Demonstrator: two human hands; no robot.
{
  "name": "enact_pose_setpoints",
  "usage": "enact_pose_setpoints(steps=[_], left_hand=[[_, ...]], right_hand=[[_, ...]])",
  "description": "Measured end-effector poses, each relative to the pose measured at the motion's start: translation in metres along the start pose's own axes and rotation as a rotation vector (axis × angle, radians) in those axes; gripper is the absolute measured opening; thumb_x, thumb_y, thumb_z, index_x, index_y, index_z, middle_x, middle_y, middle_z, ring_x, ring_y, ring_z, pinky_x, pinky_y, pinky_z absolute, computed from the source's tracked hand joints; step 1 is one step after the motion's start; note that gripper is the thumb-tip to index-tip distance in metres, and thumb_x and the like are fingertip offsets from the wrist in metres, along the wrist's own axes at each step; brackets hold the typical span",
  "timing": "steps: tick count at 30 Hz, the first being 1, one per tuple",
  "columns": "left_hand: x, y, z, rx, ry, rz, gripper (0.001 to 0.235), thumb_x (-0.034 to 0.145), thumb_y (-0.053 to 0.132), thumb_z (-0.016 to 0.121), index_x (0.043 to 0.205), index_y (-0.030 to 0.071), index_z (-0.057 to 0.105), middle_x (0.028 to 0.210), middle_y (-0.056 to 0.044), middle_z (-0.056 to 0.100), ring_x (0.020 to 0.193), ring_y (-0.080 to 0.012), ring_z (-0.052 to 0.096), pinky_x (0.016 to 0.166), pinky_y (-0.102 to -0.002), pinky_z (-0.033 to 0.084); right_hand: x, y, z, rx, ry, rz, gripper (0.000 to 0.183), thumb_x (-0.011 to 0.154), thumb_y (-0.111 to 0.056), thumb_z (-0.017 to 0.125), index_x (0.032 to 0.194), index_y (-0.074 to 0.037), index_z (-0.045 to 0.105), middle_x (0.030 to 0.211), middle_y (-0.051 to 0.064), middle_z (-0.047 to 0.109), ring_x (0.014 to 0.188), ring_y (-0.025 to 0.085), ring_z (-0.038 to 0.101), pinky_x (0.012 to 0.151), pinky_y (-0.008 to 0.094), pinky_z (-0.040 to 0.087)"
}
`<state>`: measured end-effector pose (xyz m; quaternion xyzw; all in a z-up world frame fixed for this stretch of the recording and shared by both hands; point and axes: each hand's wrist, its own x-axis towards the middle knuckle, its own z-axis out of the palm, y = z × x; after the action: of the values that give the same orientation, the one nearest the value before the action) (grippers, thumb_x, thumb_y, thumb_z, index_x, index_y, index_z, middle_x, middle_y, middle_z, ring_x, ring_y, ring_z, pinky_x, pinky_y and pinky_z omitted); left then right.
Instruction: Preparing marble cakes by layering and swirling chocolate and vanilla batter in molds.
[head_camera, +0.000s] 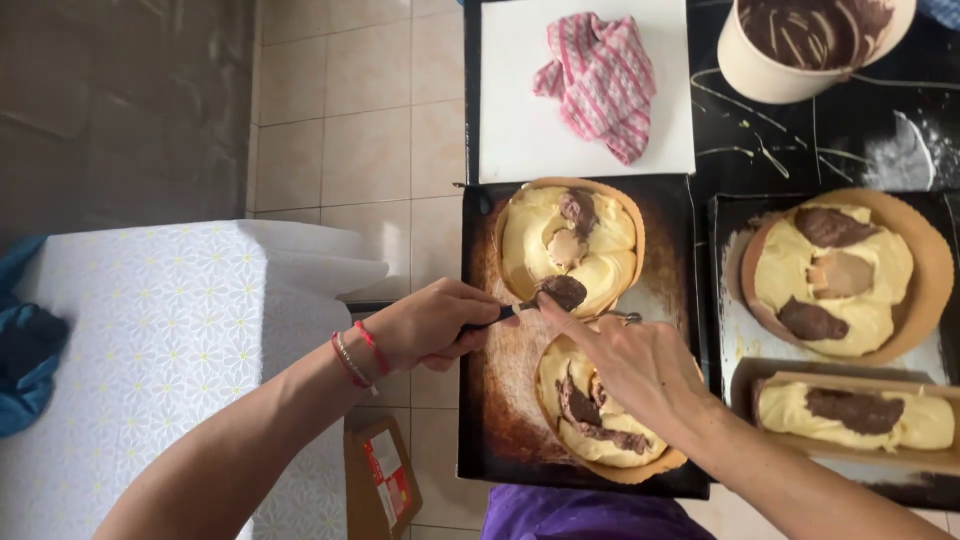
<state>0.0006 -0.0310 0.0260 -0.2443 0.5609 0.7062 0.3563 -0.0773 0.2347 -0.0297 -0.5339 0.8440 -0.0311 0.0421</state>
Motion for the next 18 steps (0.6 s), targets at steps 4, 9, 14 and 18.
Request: enact_pose_setpoints(steps=[4, 9, 14, 18], left_hand=[[0.005, 0.002, -0.002, -0.005, -0.070, 0.005, 0.036, 0.103, 0.024, 0.049, 0.120, -0.002, 0.069, 0.059, 0.004, 0.041, 0.044, -0.0054, 0.027, 0.037, -0.025, 0.023], [0.010, -0.009, -0.007, 0.024, -0.034, 0.029, 0.033, 0.102, 0.024, 0.051, 0.112, -0.001, 0.070, 0.058, 0.003, 0.042, 0.043, -0.0074, 0.029, 0.036, -0.027, 0.024], [0.003, -0.033, -0.009, 0.691, 0.229, 0.273, 0.040, 0.104, 0.026, 0.055, 0.088, -0.008, 0.069, 0.061, -0.007, 0.060, 0.051, -0.0166, 0.055, 0.050, -0.034, 0.048], [-0.015, -0.023, 0.019, 1.278, 0.523, 0.490, 0.020, 0.093, 0.016, 0.054, 0.102, 0.009, 0.070, 0.082, -0.014, 0.071, 0.074, -0.0367, 0.069, 0.065, -0.050, 0.053]], right_hand=[[0.000, 0.004, -0.006, -0.070, -0.128, 0.072, 0.103, 0.074, 0.009, 0.065, 0.166, -0.019, 0.029, 0.064, 0.004, 0.058, 0.036, 0.009, 0.047, 0.030, 0.025, 0.043], [0.005, 0.003, -0.010, -0.059, -0.251, 0.137, 0.105, 0.072, 0.002, 0.069, 0.166, -0.016, 0.027, 0.061, 0.006, 0.058, 0.037, 0.010, 0.045, 0.033, 0.026, 0.040], [0.011, 0.007, 0.004, -0.001, -0.236, 0.168, 0.093, 0.077, 0.003, 0.063, 0.163, -0.018, 0.032, 0.050, 0.002, 0.055, 0.035, 0.010, 0.043, 0.032, 0.025, 0.038], [0.015, 0.009, 0.012, 0.066, -0.145, 0.181, 0.078, 0.084, -0.004, 0.059, 0.158, -0.017, 0.040, 0.045, 0.000, 0.053, 0.032, 0.010, 0.040, 0.030, 0.026, 0.035]])
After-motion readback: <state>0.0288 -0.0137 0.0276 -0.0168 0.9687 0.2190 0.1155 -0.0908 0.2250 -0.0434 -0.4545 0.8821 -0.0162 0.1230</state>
